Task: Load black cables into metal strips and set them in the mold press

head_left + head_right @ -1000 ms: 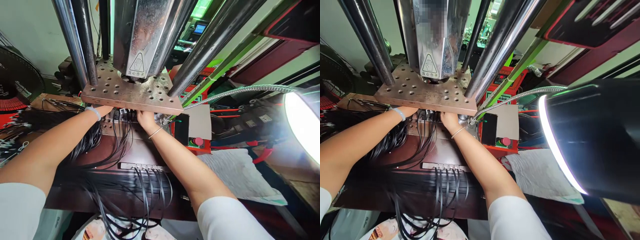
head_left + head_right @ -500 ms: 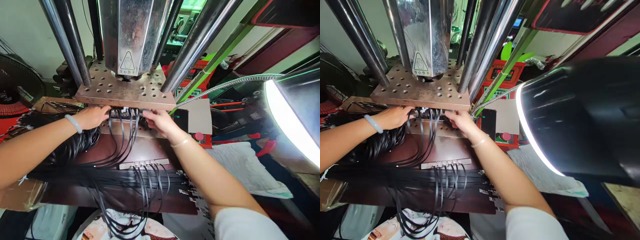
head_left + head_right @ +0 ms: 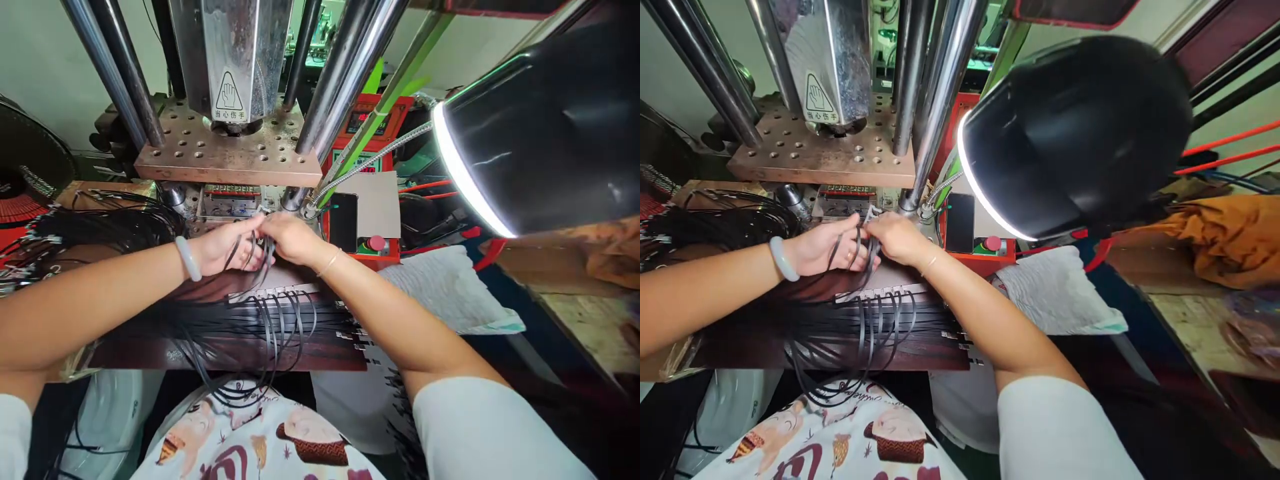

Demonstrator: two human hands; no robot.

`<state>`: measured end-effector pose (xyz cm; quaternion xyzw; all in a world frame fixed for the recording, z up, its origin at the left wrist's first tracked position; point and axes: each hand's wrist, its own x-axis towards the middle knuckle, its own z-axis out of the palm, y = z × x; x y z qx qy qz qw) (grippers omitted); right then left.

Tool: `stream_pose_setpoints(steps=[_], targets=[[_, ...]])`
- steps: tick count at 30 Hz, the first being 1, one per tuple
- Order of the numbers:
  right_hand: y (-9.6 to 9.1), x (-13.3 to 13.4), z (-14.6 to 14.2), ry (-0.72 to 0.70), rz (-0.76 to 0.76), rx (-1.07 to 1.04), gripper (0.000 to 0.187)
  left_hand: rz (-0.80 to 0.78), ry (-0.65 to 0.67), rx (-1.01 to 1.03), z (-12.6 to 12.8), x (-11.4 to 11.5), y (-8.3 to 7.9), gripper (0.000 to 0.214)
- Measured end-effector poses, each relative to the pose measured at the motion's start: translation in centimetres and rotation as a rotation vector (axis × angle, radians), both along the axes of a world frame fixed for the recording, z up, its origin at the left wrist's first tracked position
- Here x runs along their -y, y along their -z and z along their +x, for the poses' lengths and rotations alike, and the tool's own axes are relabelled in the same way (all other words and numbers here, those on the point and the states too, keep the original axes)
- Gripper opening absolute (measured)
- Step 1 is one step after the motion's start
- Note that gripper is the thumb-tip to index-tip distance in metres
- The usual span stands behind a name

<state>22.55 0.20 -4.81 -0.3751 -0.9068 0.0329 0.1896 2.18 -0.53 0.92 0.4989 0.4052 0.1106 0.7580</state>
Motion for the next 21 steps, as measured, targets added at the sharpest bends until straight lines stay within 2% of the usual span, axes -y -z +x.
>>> stream_pose_setpoints(steps=[2, 4, 7, 9, 11, 13, 16, 18, 21], targets=[[-0.7, -0.7, -0.6, 0.162, 0.045, -0.052, 0.037, -0.071, -0.075, 0.039, 1.3, 0.3, -1.0, 0.040], [-1.6, -0.8, -1.3, 0.299, 0.088, -0.105, 0.038, -0.027, -0.059, -0.018, 1.8, 0.1, -2.1, 0.030], [-3.1, -0.1, -2.5, 0.373, 0.041, -0.043, 0.034, 0.120, 0.008, -0.070, 1.2, -0.7, -3.7, 0.032], [-3.8, 0.3, -3.3, 0.460, 0.010, 0.012, 0.033, 0.333, -0.002, -0.127, 0.5, -1.2, -4.1, 0.037], [-4.1, 0.5, -3.6, 0.538, -0.003, 0.046, 0.031, 0.630, 0.006, -0.320, 0.0, -1.5, -3.5, 0.035], [-3.7, 0.4, -3.2, 0.521, -0.031, 0.083, 0.028, 0.834, 0.099, -0.550, -0.1, -1.4, -2.0, 0.028], [-2.2, 0.1, -1.4, 0.324, -0.021, 0.188, 0.027, 0.917, 0.238, -0.724, 0.9, -1.1, 0.8, 0.021], [-1.2, -0.2, -0.1, 0.225, 0.044, 0.270, 0.026, 0.969, 0.262, -0.772, 2.3, -1.0, 2.2, 0.029], [-0.3, -0.6, 1.0, 0.308, 0.102, 0.282, 0.025, 1.030, 0.310, -0.869, 4.7, -1.2, 3.4, 0.041]])
